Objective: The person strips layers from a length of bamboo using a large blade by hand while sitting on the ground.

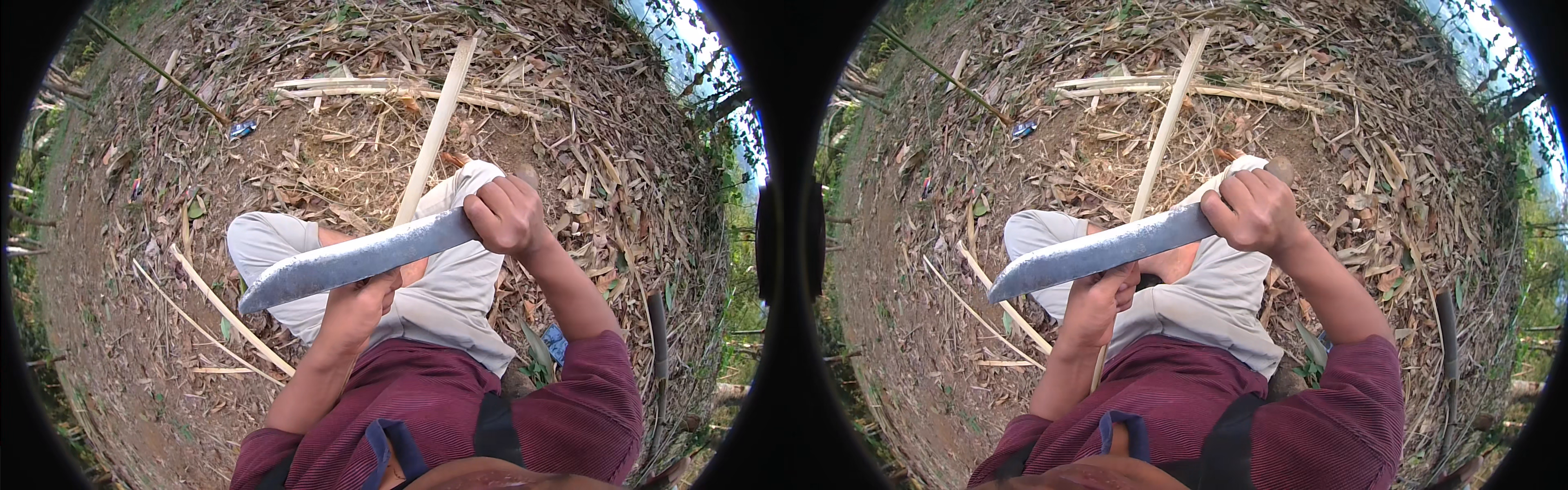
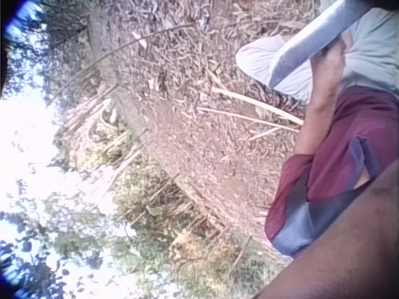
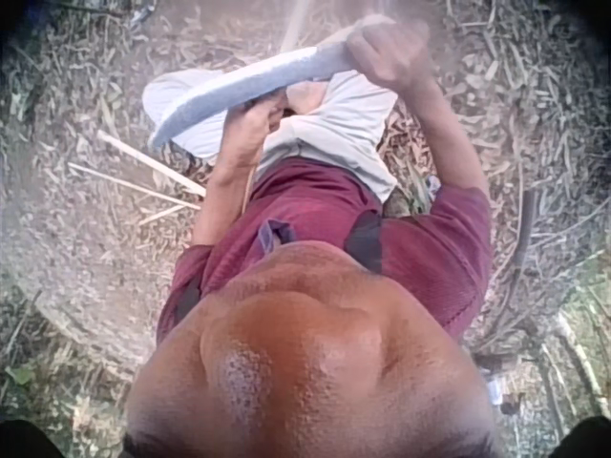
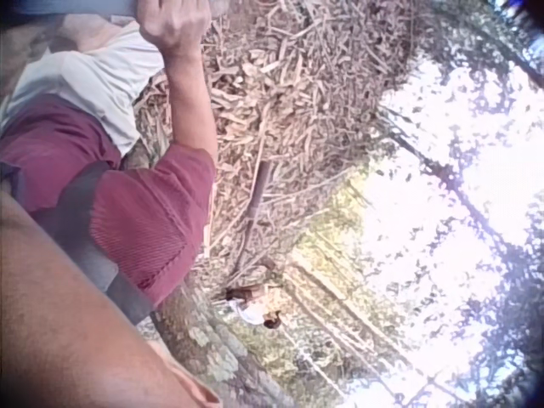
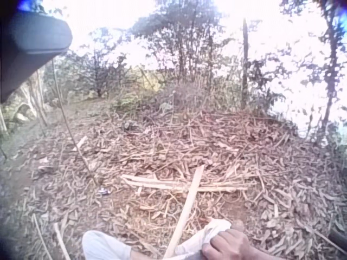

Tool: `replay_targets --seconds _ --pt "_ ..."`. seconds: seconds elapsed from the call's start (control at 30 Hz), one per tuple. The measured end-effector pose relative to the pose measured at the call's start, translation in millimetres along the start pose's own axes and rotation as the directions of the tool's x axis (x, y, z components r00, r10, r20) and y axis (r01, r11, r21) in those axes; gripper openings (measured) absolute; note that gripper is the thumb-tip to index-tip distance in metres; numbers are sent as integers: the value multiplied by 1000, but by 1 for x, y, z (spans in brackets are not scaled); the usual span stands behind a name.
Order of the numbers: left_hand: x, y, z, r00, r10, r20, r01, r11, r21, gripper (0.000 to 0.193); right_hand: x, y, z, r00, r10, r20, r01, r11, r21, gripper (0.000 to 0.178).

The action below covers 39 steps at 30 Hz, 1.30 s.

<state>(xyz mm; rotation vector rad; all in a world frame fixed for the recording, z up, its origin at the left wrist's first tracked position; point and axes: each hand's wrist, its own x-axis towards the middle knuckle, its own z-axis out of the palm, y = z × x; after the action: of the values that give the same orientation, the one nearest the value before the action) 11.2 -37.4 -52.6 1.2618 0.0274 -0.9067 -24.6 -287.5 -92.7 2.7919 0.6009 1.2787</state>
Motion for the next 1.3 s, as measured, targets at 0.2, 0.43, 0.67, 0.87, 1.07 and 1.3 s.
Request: replay_targets --seconds 0.2,0.43,0.67,0.87,1.07,1.3 --pt "-2 2 -15 989 -89 116 95 994 -46 25 -6 37 -12 1000 30 3 -29 983 -181 16" --pt "8 -14 -32 950 -243 194 276 947 -163 31 -37 60 -8 878 453 153 -419 884 -208 28" --pt "13 -11 -28 941 -268 205 295 949 -115 29 -18 14 2 977 112 182 -90 988 -128 26" --pt "-12 -20 -56 915 -302 268 349 925 -150 29 -80 124 13 345 938 22 -917 342 -207 46" --pt "14 -4 -55 956 -226 186 242 968 -67 40 -69 43 28 291 948 129 -940 259 221 47" --pt "24 13 -49 983 -61 172 24 978 207 55 -45 -42 24 670 739 77 -708 603 369 17"
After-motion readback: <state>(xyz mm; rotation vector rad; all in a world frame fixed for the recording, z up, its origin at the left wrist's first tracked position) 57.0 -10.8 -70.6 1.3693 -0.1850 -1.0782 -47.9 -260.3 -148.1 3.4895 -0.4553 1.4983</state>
